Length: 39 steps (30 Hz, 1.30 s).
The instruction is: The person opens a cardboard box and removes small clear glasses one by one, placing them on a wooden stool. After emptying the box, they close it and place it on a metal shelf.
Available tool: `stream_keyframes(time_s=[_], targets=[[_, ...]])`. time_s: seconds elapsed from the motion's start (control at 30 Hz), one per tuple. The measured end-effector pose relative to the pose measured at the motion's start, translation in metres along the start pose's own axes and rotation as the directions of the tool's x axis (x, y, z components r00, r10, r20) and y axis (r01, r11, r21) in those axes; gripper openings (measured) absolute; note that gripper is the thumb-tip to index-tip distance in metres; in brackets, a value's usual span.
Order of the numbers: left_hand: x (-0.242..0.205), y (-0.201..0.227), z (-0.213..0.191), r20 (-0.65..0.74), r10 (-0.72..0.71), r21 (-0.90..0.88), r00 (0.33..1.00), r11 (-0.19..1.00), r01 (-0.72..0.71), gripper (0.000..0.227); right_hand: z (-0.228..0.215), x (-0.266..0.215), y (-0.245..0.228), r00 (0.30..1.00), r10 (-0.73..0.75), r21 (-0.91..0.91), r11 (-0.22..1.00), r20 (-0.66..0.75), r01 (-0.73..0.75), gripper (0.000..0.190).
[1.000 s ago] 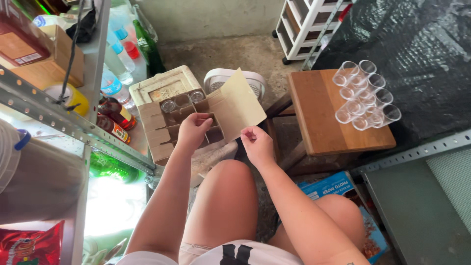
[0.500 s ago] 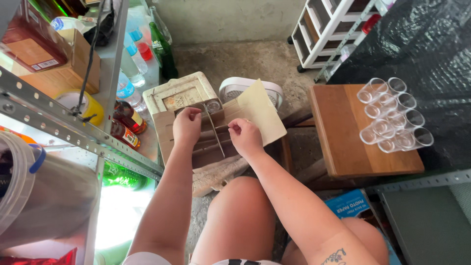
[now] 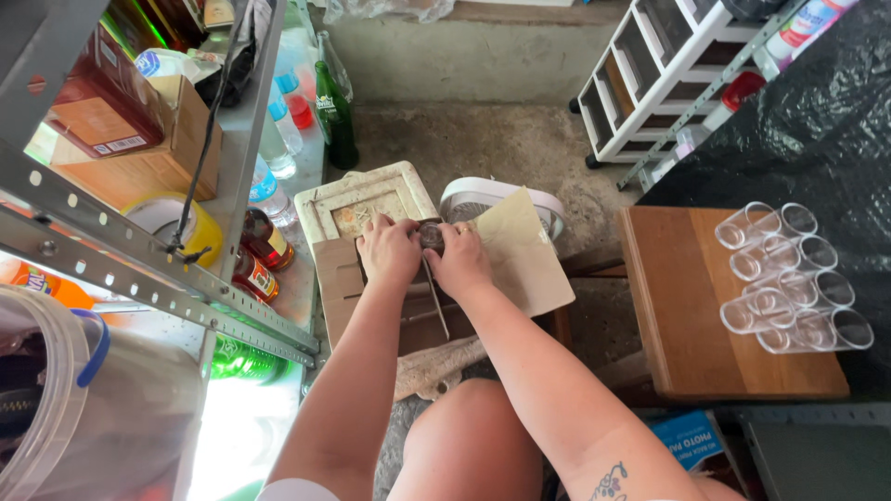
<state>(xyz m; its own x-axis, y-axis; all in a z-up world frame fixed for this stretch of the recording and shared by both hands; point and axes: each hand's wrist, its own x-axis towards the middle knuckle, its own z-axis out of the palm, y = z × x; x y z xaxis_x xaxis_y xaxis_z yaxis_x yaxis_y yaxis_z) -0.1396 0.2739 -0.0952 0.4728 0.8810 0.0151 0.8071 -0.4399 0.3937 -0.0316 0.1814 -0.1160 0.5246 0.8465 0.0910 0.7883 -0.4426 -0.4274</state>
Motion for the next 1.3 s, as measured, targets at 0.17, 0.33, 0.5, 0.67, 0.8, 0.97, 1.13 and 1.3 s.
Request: stream_keyframes(time_s=[0.17,0.33,0.5,0.67,0.8,0.97,1.13,1.3], targets=[[0.004,0.002,0.011,0.035,-0.039,-0.023,0.999,0.999,0.039,0.022,0.019,0.023,0.004,1.000,0.020,-0.034,0.999,0.021,-0.019,0.055],[0.008,-0.001,0.019,0.061,-0.072,-0.046,0.996,0.996,0.075,0.021,0.024,0.034,0.005,0.998,0.066,-0.024,0.998,0.004,-0.066,0.053],[0.008,-0.005,0.021,0.059,-0.105,-0.094,0.993,0.990,0.110,0.018,0.034,0.051,0.012,0.980,0.192,0.022,0.981,0.058,-0.194,0.060],[0.009,-0.006,0.026,0.066,-0.128,-0.108,0.990,0.985,0.135,0.019,0.013,0.047,-0.002,0.987,0.156,-0.012,0.988,0.046,-0.156,0.056],[0.015,-0.011,0.040,0.061,-0.130,-0.103,0.990,0.985,0.136,0.020,0.018,0.053,0.000,0.985,0.161,-0.016,0.987,0.058,-0.160,0.060],[0.014,-0.012,0.039,0.087,-0.138,-0.115,0.987,0.982,0.148,0.024,0.006,0.047,-0.012,0.979,0.195,0.015,0.981,0.053,-0.196,0.048],[0.009,-0.009,0.017,0.105,-0.177,-0.223,0.979,0.955,0.197,0.026,-0.012,0.040,-0.024,0.984,0.175,0.077,0.981,0.030,-0.177,0.050],[0.012,-0.015,0.027,0.107,-0.214,-0.643,0.971,0.730,0.231,0.020,-0.033,0.030,-0.034,0.988,0.156,0.115,0.981,0.012,-0.157,0.047]])
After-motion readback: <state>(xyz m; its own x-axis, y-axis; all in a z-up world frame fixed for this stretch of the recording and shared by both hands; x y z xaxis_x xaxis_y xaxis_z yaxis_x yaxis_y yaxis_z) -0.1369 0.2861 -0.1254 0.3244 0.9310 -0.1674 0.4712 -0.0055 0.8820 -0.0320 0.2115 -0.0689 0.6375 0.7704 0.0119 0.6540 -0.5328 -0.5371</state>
